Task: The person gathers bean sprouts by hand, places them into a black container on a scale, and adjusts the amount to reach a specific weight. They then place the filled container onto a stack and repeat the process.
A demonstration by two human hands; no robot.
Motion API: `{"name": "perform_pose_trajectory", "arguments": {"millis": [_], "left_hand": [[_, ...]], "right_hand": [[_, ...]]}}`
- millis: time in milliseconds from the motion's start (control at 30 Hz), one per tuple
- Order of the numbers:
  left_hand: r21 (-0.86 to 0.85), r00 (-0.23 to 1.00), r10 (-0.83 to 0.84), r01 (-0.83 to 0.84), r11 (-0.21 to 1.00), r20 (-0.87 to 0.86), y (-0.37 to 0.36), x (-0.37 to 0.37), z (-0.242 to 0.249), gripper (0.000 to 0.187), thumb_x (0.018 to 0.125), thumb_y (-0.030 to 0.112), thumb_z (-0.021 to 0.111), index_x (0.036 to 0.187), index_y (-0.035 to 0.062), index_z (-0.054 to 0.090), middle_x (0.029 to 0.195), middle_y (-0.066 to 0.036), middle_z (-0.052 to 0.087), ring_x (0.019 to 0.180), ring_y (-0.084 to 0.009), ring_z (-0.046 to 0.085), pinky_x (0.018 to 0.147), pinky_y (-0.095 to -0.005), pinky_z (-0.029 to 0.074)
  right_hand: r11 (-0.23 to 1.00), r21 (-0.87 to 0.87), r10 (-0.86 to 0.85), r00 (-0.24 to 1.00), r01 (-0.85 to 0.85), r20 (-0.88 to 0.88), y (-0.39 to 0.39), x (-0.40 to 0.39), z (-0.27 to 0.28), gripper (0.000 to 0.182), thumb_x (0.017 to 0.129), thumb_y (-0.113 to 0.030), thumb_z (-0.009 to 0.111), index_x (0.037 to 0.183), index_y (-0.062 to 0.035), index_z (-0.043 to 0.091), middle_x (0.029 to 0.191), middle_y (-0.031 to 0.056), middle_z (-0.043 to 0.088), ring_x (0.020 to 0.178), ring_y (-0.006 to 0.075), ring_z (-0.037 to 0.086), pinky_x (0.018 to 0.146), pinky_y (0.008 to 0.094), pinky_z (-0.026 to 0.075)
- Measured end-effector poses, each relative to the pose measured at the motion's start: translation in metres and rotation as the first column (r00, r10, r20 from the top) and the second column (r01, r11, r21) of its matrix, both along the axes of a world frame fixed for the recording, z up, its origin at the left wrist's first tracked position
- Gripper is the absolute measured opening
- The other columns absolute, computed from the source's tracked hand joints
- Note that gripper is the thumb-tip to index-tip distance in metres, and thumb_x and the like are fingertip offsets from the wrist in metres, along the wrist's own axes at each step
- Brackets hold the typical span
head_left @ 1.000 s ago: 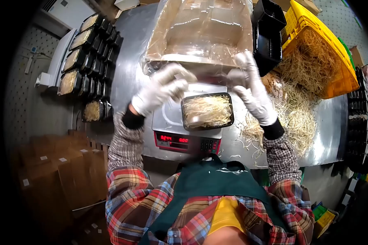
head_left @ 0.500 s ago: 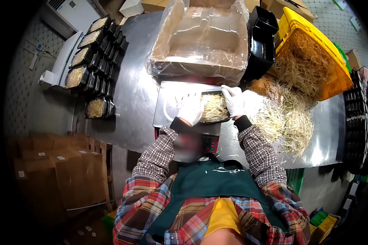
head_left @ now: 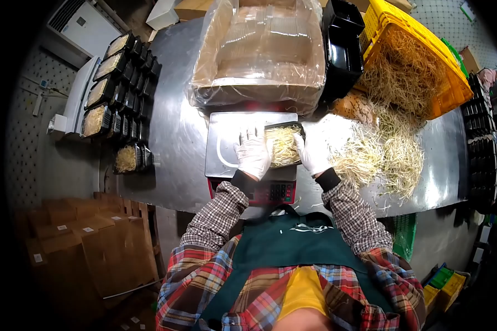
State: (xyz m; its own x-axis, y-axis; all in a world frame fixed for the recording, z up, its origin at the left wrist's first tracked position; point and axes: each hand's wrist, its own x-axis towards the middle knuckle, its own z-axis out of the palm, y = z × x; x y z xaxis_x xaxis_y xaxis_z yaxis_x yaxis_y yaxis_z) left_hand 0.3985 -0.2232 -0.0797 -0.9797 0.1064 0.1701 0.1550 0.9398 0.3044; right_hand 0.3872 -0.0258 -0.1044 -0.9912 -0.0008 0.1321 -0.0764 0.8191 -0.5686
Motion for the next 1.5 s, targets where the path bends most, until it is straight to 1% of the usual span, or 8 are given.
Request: {"name": "perform_pose_trajectory", "arguments": {"millis": [367, 567, 633, 833, 1000, 1233, 1300, 1500], "left_hand": [[0.905, 0.918, 0.054, -0.397, 0.152, 0.393, -0.052, -0.024, -0.049, 0.038, 0.092, 0.034, 0.069, 0.107, -0.0004, 0.067, 0.088, -0.009, 0.07, 0.079, -0.0183, 0.062, 0.076, -0.035, 0.051], [0.626, 0.931, 0.236, -0.362, 0.69, 0.278, -0.049, 0.035, -0.017, 0.035, 0.091, 0.034, 0.07, 0.103, 0.0015, 0.065, 0.091, -0.007, 0.067, 0.083, -0.0188, 0.064, 0.067, -0.0351, 0.053], [0.808, 0.798, 0.13, -0.587, -0.055, 0.589, -0.04, 0.071, -0.044, 0.037, 0.093, 0.029, 0.069, 0.116, 0.0016, 0.059, 0.103, -0.008, 0.065, 0.087, -0.0202, 0.065, 0.067, -0.0364, 0.057], [0.754, 0.724, 0.364, -0.323, -0.572, 0.586, -0.163, 0.106, 0.022, 0.026, 0.095, 0.016, 0.063, 0.118, 0.008, 0.055, 0.106, -0.007, 0.06, 0.098, -0.0222, 0.06, 0.082, -0.0408, 0.053], [0.998, 0.479, 0.876, 0.002, -0.066, 0.056, -0.402, 0.107, 0.0, 0.011, 0.095, 0.007, 0.064, 0.104, 0.0026, 0.063, 0.101, -0.002, 0.062, 0.094, -0.0133, 0.057, 0.089, -0.0288, 0.048], [0.922, 0.255, 0.917, -0.318, -0.22, 0.307, -0.592, 0.049, -0.03, 0.026, 0.091, 0.011, 0.069, 0.114, -0.0027, 0.066, 0.105, -0.012, 0.07, 0.098, -0.0213, 0.063, 0.089, -0.0347, 0.051], [0.395, 0.069, 0.992, -0.918, 0.022, 0.104, -0.563, 0.036, 0.002, 0.048, 0.089, 0.023, 0.07, 0.127, -0.0042, 0.058, 0.129, -0.024, 0.059, 0.117, -0.0381, 0.058, 0.1, -0.0434, 0.047], [-0.457, 0.417, 0.904, -0.824, 0.334, -0.092, -0.486, -0.014, -0.006, 0.082, 0.094, 0.062, 0.044, 0.148, 0.0005, 0.037, 0.154, -0.024, 0.036, 0.143, -0.0444, 0.031, 0.115, -0.056, 0.027]], "right_hand": [[0.978, -0.177, -0.107, 0.994, 0.111, 0.035, -0.001, 0.006, -0.015, 0.04, 0.102, -0.037, 0.047, 0.123, -0.0049, 0.06, 0.095, 0.0246, 0.069, 0.092, 0.0427, 0.066, 0.079, 0.0497, 0.051], [0.958, -0.286, 0.015, 0.995, 0.013, 0.095, -0.001, 0.015, 0.005, 0.035, 0.104, -0.025, 0.046, 0.127, -0.0014, 0.057, 0.1, 0.0221, 0.069, 0.09, 0.0382, 0.067, 0.08, 0.0414, 0.052], [0.907, -0.419, 0.033, 0.999, -0.036, -0.016, -0.021, 0.019, 0.004, 0.034, 0.103, -0.023, 0.051, 0.128, -0.0009, 0.057, 0.105, 0.0213, 0.07, 0.096, 0.0333, 0.069, 0.083, 0.0377, 0.052], [0.741, -0.597, 0.511, 0.835, -0.306, 0.206, -0.113, 0.047, 0.081, 0.056, 0.1, -0.021, 0.059, 0.15, -0.0052, 0.038, 0.085, 0.0099, 0.064, 0.076, 0.0158, 0.061, 0.072, 0.031, 0.05], [0.706, -0.583, 0.56, 0.82, -0.402, 0.114, -0.122, 0.044, 0.048, 0.055, 0.097, -0.009, 0.06, 0.148, -0.0066, 0.041, 0.086, 0.0098, 0.062, 0.077, 0.0163, 0.06, 0.075, 0.0292, 0.051], [0.801, -0.536, 0.443, 0.866, -0.267, 0.231, -0.106, 0.048, 0.017, 0.049, 0.098, -0.007, 0.057, 0.146, -0.0049, 0.044, 0.08, 0.0022, 0.06, 0.073, 0.0091, 0.057, 0.072, 0.0241, 0.05], [0.821, -0.524, 0.419, 0.864, -0.227, 0.281, -0.102, 0.052, 0.02, 0.048, 0.098, -0.007, 0.057, 0.145, -0.0033, 0.044, 0.079, 0.0008, 0.058, 0.073, 0.0084, 0.055, 0.073, 0.0233, 0.049], [0.9, -0.379, 0.33, 0.903, -0.214, 0.275, -0.086, 0.055, 0.029, 0.044, 0.098, -0.009, 0.057, 0.141, -0.0055, 0.048, 0.081, 0.0054, 0.063, 0.073, 0.0109, 0.059, 0.07, 0.0267, 0.051]]}}
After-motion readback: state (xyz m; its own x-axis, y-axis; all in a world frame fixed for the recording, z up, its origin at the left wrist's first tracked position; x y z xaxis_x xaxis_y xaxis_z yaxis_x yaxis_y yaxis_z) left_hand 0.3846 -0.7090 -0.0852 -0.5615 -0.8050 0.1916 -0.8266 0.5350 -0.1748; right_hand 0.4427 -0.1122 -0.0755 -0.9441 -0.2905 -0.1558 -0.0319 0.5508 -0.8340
